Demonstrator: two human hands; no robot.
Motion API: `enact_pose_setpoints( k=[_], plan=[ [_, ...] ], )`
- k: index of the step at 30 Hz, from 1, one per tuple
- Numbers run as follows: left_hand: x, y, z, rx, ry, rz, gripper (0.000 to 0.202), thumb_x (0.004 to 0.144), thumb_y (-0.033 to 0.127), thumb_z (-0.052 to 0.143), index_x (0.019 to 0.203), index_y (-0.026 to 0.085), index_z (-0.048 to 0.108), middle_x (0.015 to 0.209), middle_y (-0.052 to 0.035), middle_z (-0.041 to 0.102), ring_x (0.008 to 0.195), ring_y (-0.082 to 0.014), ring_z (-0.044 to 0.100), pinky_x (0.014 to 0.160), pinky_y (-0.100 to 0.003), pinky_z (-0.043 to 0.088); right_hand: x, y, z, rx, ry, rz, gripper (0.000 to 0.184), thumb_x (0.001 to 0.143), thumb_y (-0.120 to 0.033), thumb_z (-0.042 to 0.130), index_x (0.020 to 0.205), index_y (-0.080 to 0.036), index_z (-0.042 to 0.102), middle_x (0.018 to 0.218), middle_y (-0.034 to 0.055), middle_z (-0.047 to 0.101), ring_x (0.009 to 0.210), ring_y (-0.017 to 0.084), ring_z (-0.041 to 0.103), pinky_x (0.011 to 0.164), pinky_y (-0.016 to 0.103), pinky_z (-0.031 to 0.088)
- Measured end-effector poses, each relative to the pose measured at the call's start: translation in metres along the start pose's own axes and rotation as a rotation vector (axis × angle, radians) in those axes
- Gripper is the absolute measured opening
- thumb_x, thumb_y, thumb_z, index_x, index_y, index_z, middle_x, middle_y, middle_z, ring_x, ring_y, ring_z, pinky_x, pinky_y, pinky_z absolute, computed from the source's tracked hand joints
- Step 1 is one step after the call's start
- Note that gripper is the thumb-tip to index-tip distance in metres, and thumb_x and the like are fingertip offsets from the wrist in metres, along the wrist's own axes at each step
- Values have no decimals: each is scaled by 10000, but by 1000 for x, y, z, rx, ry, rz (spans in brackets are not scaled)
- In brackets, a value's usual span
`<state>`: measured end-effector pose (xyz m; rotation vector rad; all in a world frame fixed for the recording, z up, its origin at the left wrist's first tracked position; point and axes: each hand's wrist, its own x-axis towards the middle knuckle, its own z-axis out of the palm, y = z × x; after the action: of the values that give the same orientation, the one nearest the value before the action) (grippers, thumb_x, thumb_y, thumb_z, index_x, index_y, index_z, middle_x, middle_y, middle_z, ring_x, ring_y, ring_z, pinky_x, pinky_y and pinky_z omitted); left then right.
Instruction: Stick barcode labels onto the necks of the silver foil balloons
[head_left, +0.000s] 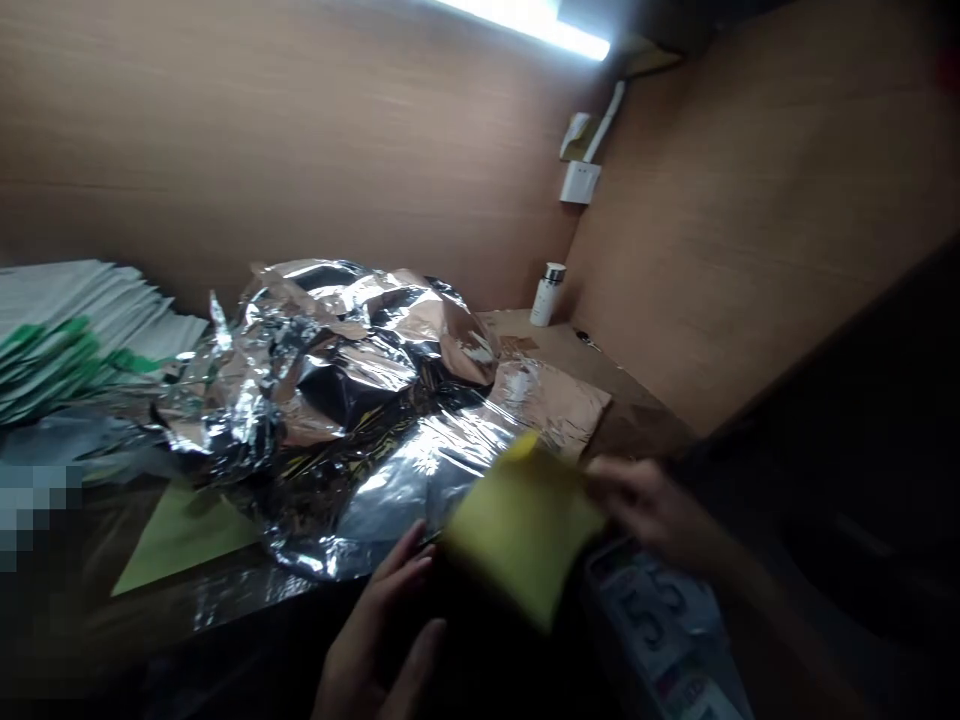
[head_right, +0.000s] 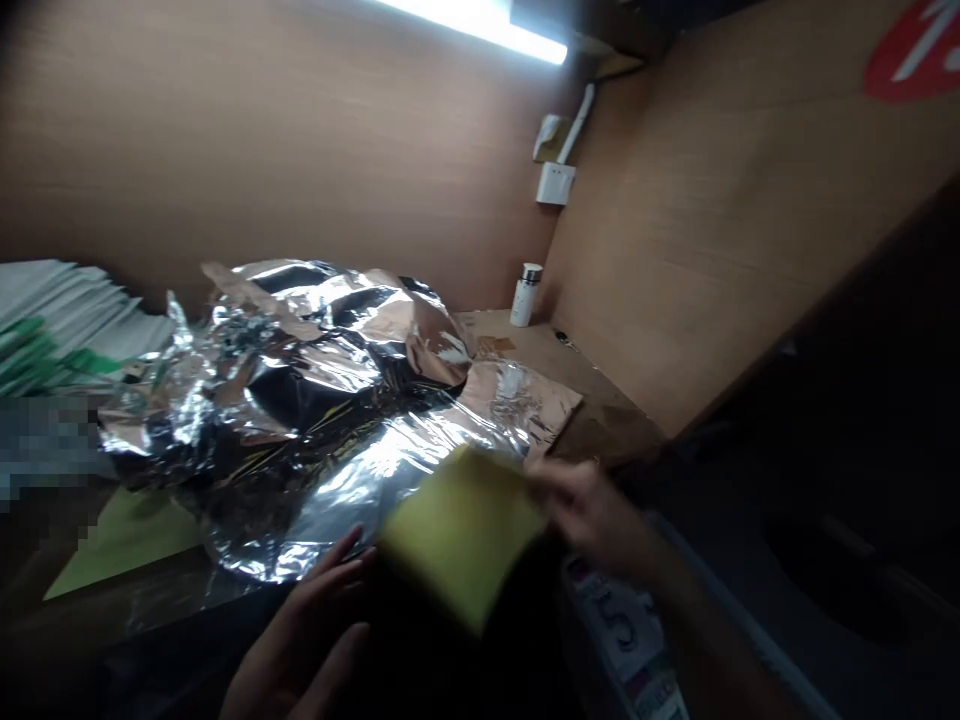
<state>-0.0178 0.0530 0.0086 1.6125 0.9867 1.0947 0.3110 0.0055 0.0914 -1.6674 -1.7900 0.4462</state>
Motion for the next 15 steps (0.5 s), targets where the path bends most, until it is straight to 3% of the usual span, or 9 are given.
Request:
enact_pose_setpoints(
  k=[3, 4, 5, 8, 10, 12, 13, 15],
  plan=[
    [19, 2, -6, 103, 63, -12, 241, 922, 393, 689, 1126, 267, 717, 1376, -78, 682, 1261, -323, 649, 1074, -452, 543, 28, 58, -60, -422, 879, 99, 254, 1000, -346, 536, 932, -148, 680, 709, 67, 680, 633, 196, 627, 638, 279, 466],
    [29, 3, -11, 129, 99, -16, 227, 925, 407, 687, 1092, 256, 718, 1315, -80, 713, 1213, -317, 677, 1053, -452, 556, 44, 79, -78, -535, 1007, 60, 281, 1005, -327, 504, 1052, -120, 688, 804, 116, 716, 731, 227, 663, 723, 307, 479],
    [41, 4, -18, 160, 169, -5, 240, 926, 425, 683, 1079, 242, 712, 1269, -87, 731, 1177, -314, 694, 1035, -455, 565, 61, 98, -93, -623, 998, 10, 319, 1008, -296, 463, 1130, -99, 682, 902, 165, 735, 827, 250, 681, 791, 327, 474],
    [83, 8, -46, 403, 508, 124, 461, 913, 474, 682, 1274, 192, 630, 1379, -149, 649, 1286, -339, 617, 1122, -497, 482, 114, 139, -114, -771, 491, 99, 339, 980, -243, 475, 1223, -117, 675, 1188, 226, 700, 998, 276, 666, 840, 345, 432],
    [109, 10, -67, 695, 625, 147, 833, 828, 527, 757, 1495, 131, 451, 1576, -240, 427, 1471, -418, 395, 1218, -582, 317, 134, 148, -110, -775, 224, 216, 303, 933, -260, 568, 1170, -122, 697, 1180, 218, 704, 961, 285, 668, 788, 344, 426],
    [132, 12, -86, 883, 609, 37, 1183, 727, 589, 824, 1615, 94, 220, 1674, -306, 156, 1546, -502, 145, 1230, -676, 165, 131, 146, -96, -720, 114, 264, 275, 932, -338, 594, 1059, -129, 719, 1038, 181, 739, 873, 275, 679, 731, 327, 429],
    [143, 12, -95, 877, 581, -40, 1306, 678, 602, 857, 1635, 92, 128, 1679, -326, 92, 1539, -536, 105, 1213, -706, 154, 121, 142, -86, -671, 72, 276, 305, 950, -406, 576, 992, -143, 725, 957, 158, 746, 827, 268, 682, 701, 319, 430],
    [166, 14, -109, 742, 535, -156, 1433, 617, 588, 905, 1638, 108, 22, 1661, -343, 141, 1503, -563, 208, 1172, -701, 263, 89, 127, -58, -521, -48, 331, 437, 962, -571, 528, 910, -182, 721, 855, 119, 738, 763, 259, 687, 653, 310, 434]
  ],
)
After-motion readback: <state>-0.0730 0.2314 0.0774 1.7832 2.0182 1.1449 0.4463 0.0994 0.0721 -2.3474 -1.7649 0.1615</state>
